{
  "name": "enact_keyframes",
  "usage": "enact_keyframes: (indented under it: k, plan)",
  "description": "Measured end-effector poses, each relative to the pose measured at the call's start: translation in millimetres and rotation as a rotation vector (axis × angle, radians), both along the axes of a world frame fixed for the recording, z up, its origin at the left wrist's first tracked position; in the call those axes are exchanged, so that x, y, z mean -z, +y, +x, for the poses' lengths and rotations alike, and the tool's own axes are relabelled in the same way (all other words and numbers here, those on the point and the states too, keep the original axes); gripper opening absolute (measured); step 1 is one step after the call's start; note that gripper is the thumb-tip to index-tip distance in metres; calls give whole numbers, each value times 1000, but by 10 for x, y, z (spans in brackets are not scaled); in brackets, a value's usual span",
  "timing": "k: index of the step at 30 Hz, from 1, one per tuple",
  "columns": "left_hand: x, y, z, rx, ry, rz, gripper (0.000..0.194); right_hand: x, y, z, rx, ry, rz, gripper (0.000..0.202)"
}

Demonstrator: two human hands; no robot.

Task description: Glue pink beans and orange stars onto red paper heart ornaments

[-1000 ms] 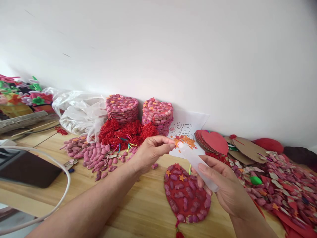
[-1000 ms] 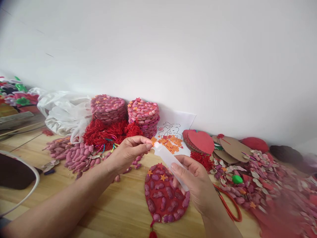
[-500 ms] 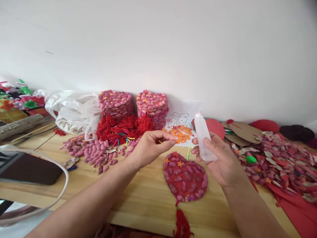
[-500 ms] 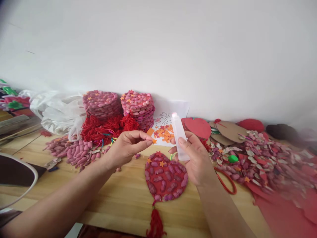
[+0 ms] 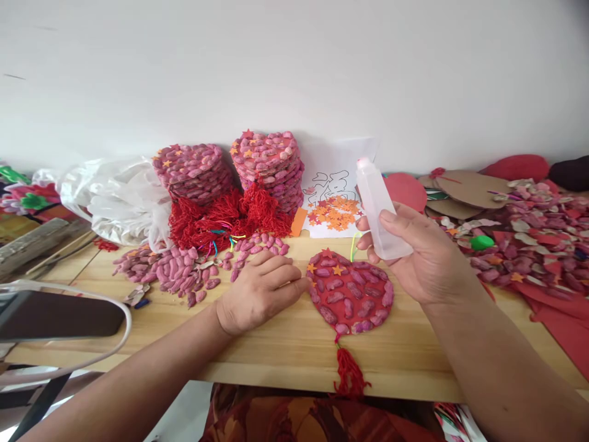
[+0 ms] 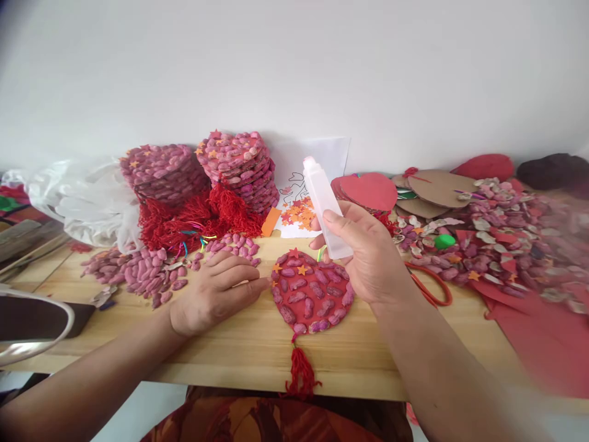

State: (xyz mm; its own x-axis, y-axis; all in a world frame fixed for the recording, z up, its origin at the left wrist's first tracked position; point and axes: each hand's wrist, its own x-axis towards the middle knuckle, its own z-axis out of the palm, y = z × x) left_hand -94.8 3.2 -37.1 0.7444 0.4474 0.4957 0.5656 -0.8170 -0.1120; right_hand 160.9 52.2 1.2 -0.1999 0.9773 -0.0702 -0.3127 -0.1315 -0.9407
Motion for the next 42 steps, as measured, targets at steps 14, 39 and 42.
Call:
enact_keyframes:
  k: [14, 39, 42]
  plan:
    - [47, 25, -29, 109, 79, 81, 17, 6, 0, -12, -12, -35, 9, 20]
    - [86, 16, -51, 137, 139, 127, 22, 12, 12, -9, 7, -36, -11, 17]
    - [86, 10, -48, 134, 146, 133, 21, 14, 12, -8, 7, -32, -13, 18]
